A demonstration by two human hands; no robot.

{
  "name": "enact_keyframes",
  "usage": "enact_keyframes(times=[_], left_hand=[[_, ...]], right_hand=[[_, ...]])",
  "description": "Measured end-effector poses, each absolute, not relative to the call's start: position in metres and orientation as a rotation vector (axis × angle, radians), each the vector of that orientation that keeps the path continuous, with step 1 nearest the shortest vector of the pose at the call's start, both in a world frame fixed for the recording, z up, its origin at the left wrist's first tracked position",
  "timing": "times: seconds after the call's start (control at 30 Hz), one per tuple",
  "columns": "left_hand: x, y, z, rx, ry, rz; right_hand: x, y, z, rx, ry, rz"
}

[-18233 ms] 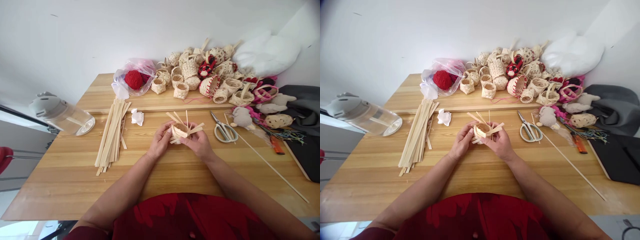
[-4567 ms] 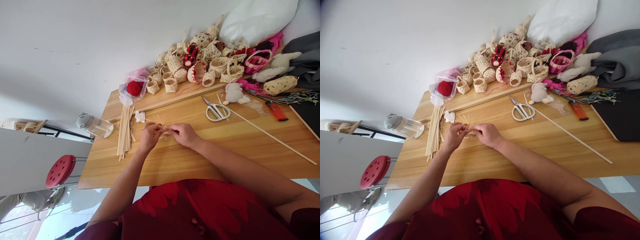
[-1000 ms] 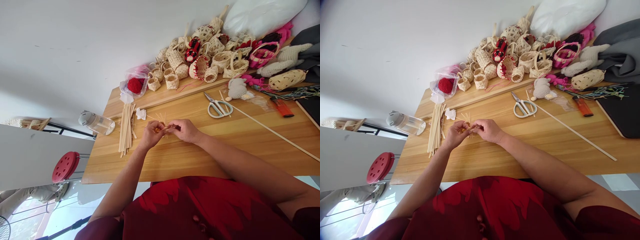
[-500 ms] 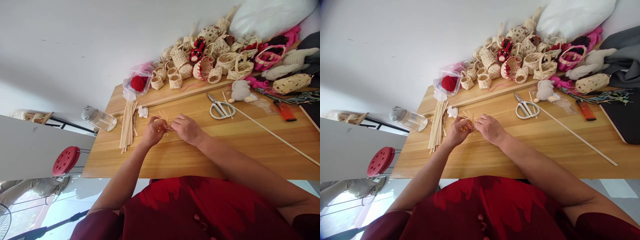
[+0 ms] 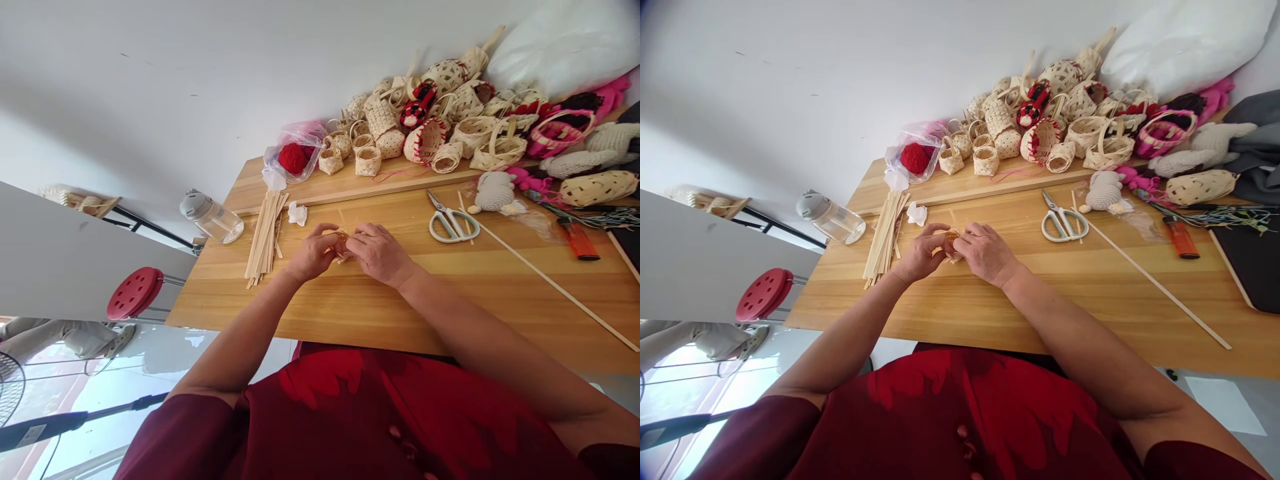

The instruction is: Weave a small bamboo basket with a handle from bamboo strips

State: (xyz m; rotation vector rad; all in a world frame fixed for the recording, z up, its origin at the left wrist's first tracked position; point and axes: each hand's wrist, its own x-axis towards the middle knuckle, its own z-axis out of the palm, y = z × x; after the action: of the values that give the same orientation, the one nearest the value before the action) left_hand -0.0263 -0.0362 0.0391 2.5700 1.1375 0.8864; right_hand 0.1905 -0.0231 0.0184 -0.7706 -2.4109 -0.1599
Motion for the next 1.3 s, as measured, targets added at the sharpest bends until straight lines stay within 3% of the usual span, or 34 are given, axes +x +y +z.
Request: enact_keyframes(times=[0.47, 1.0, 1.3], left_hand=[[-0.021, -0.039, 0.033, 2.313, 1.179, 1.004], [-0.023, -0.050, 0.026, 2.337, 1.157, 1.097], [-0.023, -0.051, 0.030, 2.424, 1.052, 1.101]], right_hand=[[0.195, -0.020, 0.030, -0.852, -2.378, 0.029], [0.183, 0.000, 0.091, -1.011, -2.933, 0.222], [0.160, -0.003, 0.115, -1.231, -3.100, 0.136]])
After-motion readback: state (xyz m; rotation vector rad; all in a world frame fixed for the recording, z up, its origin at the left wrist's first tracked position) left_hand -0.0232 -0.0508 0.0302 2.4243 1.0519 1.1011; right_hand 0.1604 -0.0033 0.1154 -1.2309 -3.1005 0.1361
